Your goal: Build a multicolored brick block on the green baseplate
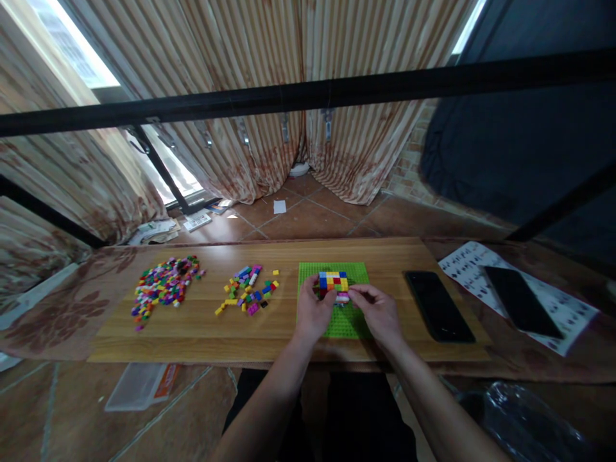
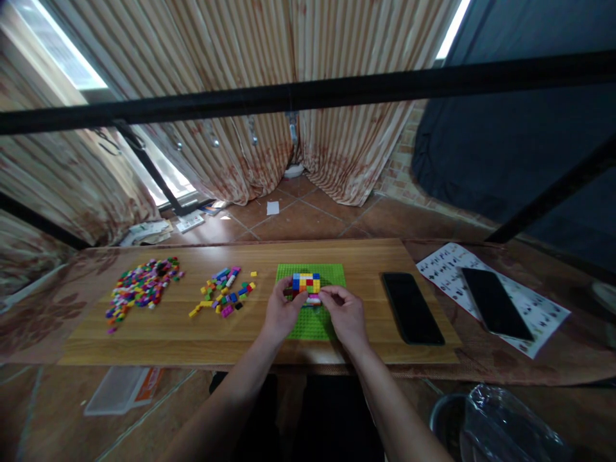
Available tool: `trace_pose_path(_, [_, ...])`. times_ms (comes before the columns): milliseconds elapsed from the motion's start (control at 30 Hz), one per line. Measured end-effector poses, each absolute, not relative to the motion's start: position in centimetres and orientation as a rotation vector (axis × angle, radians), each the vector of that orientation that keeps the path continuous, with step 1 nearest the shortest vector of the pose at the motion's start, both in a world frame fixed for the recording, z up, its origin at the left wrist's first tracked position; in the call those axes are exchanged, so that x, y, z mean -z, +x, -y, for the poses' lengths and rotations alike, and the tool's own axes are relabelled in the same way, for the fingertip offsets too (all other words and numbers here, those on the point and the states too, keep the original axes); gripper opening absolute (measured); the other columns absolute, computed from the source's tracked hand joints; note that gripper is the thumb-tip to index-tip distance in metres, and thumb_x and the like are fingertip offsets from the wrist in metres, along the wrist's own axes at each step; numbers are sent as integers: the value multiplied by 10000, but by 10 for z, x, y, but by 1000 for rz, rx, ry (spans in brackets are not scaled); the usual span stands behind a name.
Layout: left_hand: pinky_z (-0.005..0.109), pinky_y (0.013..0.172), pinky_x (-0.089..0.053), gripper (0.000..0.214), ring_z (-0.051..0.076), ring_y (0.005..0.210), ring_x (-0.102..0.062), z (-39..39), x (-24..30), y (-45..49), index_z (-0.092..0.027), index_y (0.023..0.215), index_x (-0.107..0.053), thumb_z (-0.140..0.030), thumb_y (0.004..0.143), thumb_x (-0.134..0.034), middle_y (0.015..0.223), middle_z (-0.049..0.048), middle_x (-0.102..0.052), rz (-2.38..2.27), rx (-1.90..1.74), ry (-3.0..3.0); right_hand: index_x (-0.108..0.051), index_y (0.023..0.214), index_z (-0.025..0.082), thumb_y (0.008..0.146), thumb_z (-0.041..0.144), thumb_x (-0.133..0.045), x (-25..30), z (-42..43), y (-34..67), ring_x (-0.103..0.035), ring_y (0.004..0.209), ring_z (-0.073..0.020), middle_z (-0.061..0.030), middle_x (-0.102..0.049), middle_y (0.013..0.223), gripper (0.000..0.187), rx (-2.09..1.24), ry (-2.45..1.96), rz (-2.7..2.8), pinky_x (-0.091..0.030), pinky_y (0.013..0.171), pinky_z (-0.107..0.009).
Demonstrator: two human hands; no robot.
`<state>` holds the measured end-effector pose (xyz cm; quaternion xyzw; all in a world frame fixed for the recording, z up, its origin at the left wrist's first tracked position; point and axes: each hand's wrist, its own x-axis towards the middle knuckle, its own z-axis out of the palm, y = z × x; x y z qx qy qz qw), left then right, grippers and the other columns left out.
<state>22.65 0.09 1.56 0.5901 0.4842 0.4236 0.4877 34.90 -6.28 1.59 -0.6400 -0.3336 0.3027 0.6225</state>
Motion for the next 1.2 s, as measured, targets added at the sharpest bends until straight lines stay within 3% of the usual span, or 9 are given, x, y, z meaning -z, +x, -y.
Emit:
trace_pose_path(433, [375,893,-471,539,202,936,-623,0,-26,232,-122,1121,-580,-330,658,-761,1020,116,-664,-1289,-915,1464,-709,770,177,705,441,-680,-15,59,344,-600,638,-164,-28,-693,706,274,-579,-1554,757,-467,624,-286])
trace_pose_path(900, [328,851,-489,539,187,894,-645,-2,-22,242,-150,1101,-598,-236,601,-782,960,78,-684,-1353,-958,1315,-699,745,165,621,492,-740,-17,57,339,-563,563,-140,-25,-676,654,353,-718,-1515,600,-454,518,-252])
trace_pose_path(1200, [287,756,-484,437,166,887,-610,18,-19,194,-160,1067,-584,-365,701,-707,1088,103,-626,-1235,-1090,1310,-684,746,163,671,541,-698,-19,88,337,-520,554,-117,-24,-663,690,386,-638,-1505,422,-416,518,-237])
